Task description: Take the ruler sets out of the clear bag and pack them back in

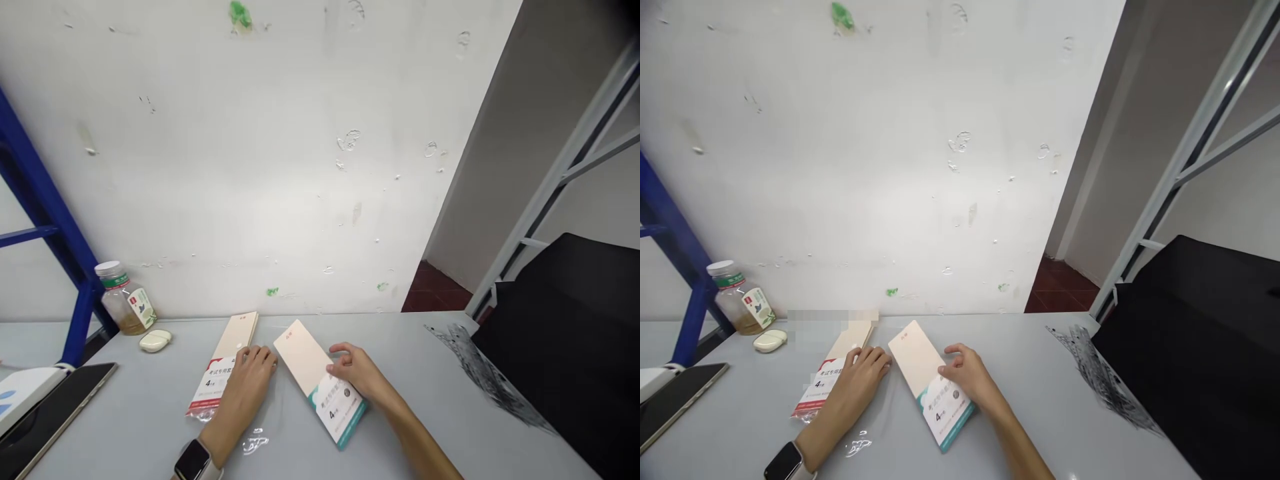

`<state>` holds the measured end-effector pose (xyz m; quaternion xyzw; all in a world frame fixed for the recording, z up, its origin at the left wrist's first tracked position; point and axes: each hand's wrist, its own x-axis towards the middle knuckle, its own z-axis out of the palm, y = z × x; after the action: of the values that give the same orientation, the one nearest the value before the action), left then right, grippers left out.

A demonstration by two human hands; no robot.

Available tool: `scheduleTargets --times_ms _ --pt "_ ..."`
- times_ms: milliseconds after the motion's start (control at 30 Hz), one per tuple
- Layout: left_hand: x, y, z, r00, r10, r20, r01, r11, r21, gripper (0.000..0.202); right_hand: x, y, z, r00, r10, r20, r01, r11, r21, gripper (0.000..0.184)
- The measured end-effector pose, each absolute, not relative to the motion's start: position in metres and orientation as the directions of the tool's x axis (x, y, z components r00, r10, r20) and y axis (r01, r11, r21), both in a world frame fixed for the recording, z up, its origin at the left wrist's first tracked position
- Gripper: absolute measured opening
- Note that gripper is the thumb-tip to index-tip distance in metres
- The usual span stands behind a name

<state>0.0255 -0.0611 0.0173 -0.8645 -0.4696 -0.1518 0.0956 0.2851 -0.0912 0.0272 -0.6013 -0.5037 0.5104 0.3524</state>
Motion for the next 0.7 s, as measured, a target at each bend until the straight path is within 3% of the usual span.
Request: scheduleTargets --times_ms 133,233,500,567,700 --pt "0.029 -0.066 0.025 0.49 0.804 0.338 0.819 -0.557 0.137 0.029 0.284 -0.094 0.026 -0.099 0.927 -0.363 0.298 -0.32 -0.899 0.014" --pt "0.032 -0.069 0.029 0.457 0.815 0.357 0.786 -0.558 0.268 0.027 0.292 -0.092 0.025 -0.124 0.911 -0.394 0.317 -0.34 -0.885 0.015" --pt "0.041 -0.08 0.033 0.411 0.859 0.307 0.724 -0.512 0.463 0.028 0.29 -0.087 0.022 -0.097 0.927 -0.362 0.233 -0.332 -0.914 0.019" --pt "0.044 -0.081 0.03 0.424 0.855 0.298 0.72 -0.517 0.462 0.027 0.283 -0.088 0.022 -0.064 0.94 -0.335 0.214 -0.315 -0.925 0.017" --pt "0.046 -0.078 0.018 0.493 0.81 0.318 0.74 -0.583 0.336 0.022 0.274 -0.089 0.023 0.007 0.958 -0.287 0.209 -0.282 -0.936 0.012"
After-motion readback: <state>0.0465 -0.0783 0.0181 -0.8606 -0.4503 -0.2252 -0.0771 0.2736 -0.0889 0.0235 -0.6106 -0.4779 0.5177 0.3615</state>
